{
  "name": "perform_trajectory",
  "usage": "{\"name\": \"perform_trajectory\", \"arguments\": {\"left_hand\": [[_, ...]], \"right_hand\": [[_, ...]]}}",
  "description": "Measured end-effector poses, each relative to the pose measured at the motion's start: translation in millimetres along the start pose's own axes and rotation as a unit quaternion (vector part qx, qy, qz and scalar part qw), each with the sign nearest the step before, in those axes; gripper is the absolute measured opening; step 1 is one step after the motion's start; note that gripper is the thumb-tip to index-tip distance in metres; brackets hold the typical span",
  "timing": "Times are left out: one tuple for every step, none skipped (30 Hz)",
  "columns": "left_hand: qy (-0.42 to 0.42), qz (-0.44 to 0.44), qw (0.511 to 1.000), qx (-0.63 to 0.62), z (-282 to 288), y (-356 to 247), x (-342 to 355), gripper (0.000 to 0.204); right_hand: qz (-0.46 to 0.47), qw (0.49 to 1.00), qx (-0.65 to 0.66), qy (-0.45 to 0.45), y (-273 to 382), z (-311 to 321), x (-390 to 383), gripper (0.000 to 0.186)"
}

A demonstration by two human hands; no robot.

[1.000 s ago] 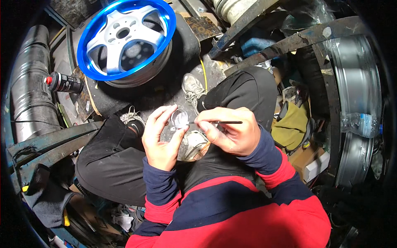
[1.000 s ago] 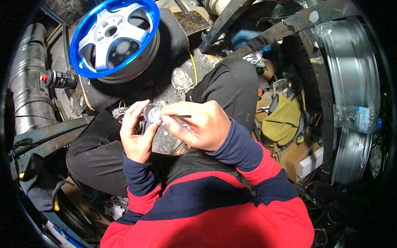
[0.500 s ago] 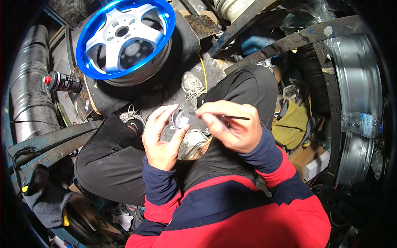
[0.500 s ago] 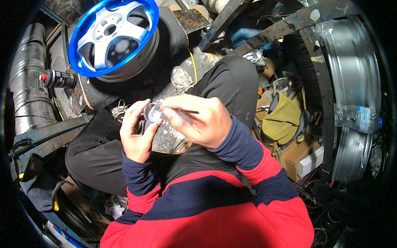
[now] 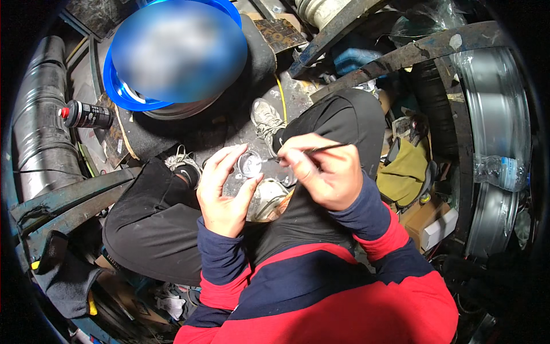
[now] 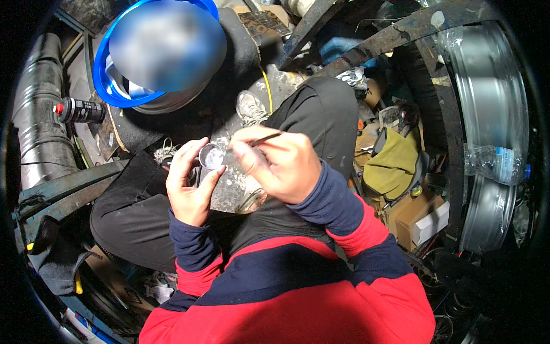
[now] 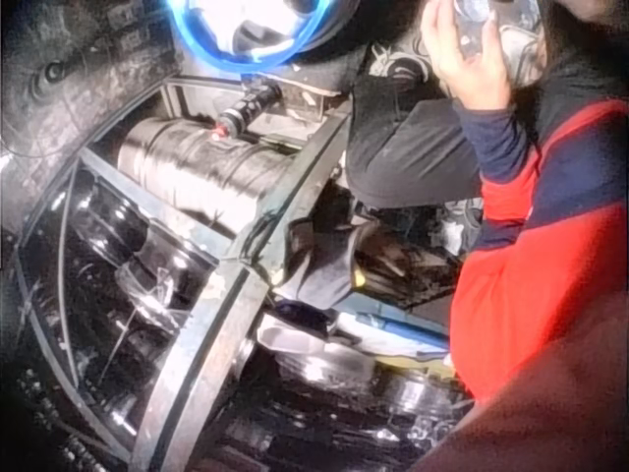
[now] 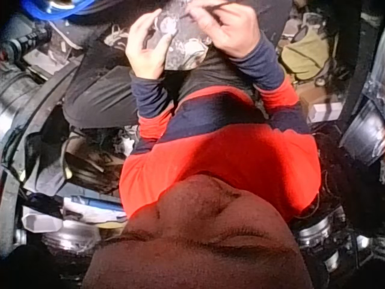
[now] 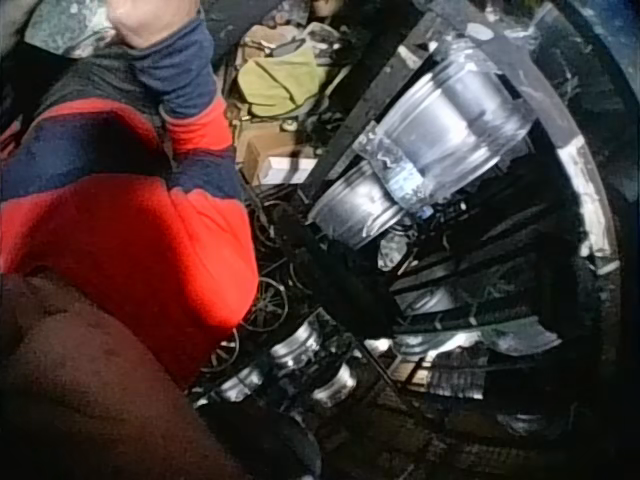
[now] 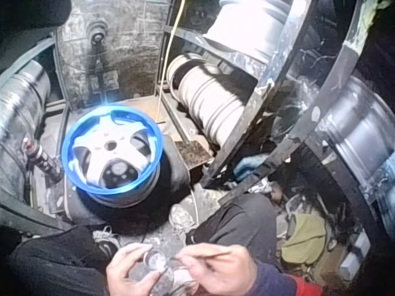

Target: The person applies paint to the outer edge of a car rim using a small brush after dipping the brush into a small container of silver paint.

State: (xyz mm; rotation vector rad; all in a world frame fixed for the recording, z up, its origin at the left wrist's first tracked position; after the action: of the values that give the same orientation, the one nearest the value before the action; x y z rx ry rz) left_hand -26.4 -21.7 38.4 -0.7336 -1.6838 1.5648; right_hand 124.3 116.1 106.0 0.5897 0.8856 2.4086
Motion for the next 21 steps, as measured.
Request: {"name": "perform_trajectory", "arguments": {"left_hand": [[0.013, 0.006, 1.0, 0.004, 1.1, -0.1, -0.7, 0.055], [0.026, 0.014, 1.0, 0.006, 1.3, 0.3, -1.6, 0.058], [0.026, 0.015, 1.0, 0.006, 0.9, 1.0, -1.8, 0.058], [0.023, 0.017, 1.0, -0.003, 0.4, 2.0, -2.0, 0.058], [0.021, 0.019, 1.0, -0.012, 0.3, 2.6, -2.0, 0.058], [0.022, 0.02, 0.999, -0.012, 0.3, 2.5, -1.9, 0.058], [0.023, 0.015, 1.0, -0.007, 0.4, 1.9, -1.7, 0.058], [0.024, 0.01, 1.0, -0.001, 0.7, 1.3, -2.1, 0.058], [0.024, 0.011, 1.0, 0.0, 0.6, 1.4, -2.1, 0.058], [0.026, 0.011, 1.0, -0.009, 0.2, 1.5, -1.8, 0.058], [0.028, 0.01, 0.999, -0.019, -1.0, 1.8, -1.6, 0.058], [0.028, 0.011, 0.999, -0.019, -2.1, 1.9, -1.9, 0.058], [0.03, 0.016, 0.999, -0.016, -3.3, 1.8, -2.2, 0.058], [0.031, 0.021, 0.999, -0.013, -3.6, 1.7, -2.1, 0.058], [0.031, 0.021, 0.999, -0.014, -3.6, 2.3, -2.2, 0.058], [0.032, 0.017, 0.999, -0.015, -3.6, 3.3, -2.3, 0.058], [0.032, 0.014, 0.999, -0.016, -3.8, 4.0, -2.3, 0.058], [0.032, 0.015, 0.999, -0.017, -3.8, 3.5, -1.9, 0.058], [0.032, 0.019, 0.999, -0.012, -3.8, 2.3, -1.3, 0.058], [0.032, 0.023, 0.999, -0.008, -3.7, 2.0, -1.5, 0.058], [0.032, 0.023, 0.999, -0.008, -3.8, 2.2, -1.6, 0.058]], "right_hand": [[-0.056, 0.997, 0.045, -0.006, -1.1, 0.9, -0.5, 0.016], [-0.075, 0.995, 0.066, -0.021, -1.7, 0.4, -0.7, 0.017], [-0.094, 0.991, 0.087, -0.037, -2.7, -0.5, -0.8, 0.018], [-0.09, 0.99, 0.099, -0.042, -4.9, -1.1, -0.6, 0.02], [-0.091, 0.99, 0.098, -0.043, -5.6, -1.2, -0.6, 0.02], [-0.103, 0.987, 0.113, -0.051, -6.3, -1.2, -0.8, 0.02], [-0.115, 0.983, 0.127, -0.06, -6.9, -1.2, -1.1, 0.02], [-0.115, 0.983, 0.128, -0.059, -6.9, -1.9, -1.4, 0.02], [-0.116, 0.981, 0.145, -0.06, -6.8, -2.9, -1.8, 0.018], [-0.116, 0.978, 0.163, -0.061, -6.6, -3.9, -2.1, 0.017], [-0.116, 0.975, 0.179, -0.062, -6.6, -4.3, -2.9, 0.015], [-0.117, 0.975, 0.179, -0.062, -6.5, -4.3, -3.8, 0.015], [-0.117, 0.978, 0.166, -0.054, -6.0, -4.3, -4.5, 0.013], [-0.116, 0.98, 0.154, -0.047, -5.6, -4.5, -4.8, 0.012], [-0.116, 0.98, 0.153, -0.047, -6.3, -3.6, -5.3, 0.012], [-0.115, 0.982, 0.143, -0.051, -7.9, -1.8, -6.2, 0.012], [-0.115, 0.983, 0.133, -0.054, -9.3, -0.7, -6.7, 0.012], [-0.106, 0.981, 0.144, -0.081, -8.1, -2.1, -6.4, 0.012], [-0.107, 0.981, 0.144, -0.08, -7.5, -0.9, -7.2, 0.012], [-0.09, 0.986, 0.117, -0.073, -6.0, 0.7, -8.4, 0.011], [-0.074, 0.991, 0.089, -0.065, -4.0, 2.3, -8.9, 0.011]]}}
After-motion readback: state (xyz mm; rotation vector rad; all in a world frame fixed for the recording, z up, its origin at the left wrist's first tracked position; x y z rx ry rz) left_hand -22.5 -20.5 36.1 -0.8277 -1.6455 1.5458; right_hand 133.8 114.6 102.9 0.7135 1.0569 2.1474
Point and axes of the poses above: each hand's wrist, its own x-axis towards the middle knuckle, its own z-axis out of the back of the hand, y = z × x, the point moved 1 cm from there along x, towards the middle knuckle, and after that the axes turned 13 degrees about -x, right-handed, at the moved point
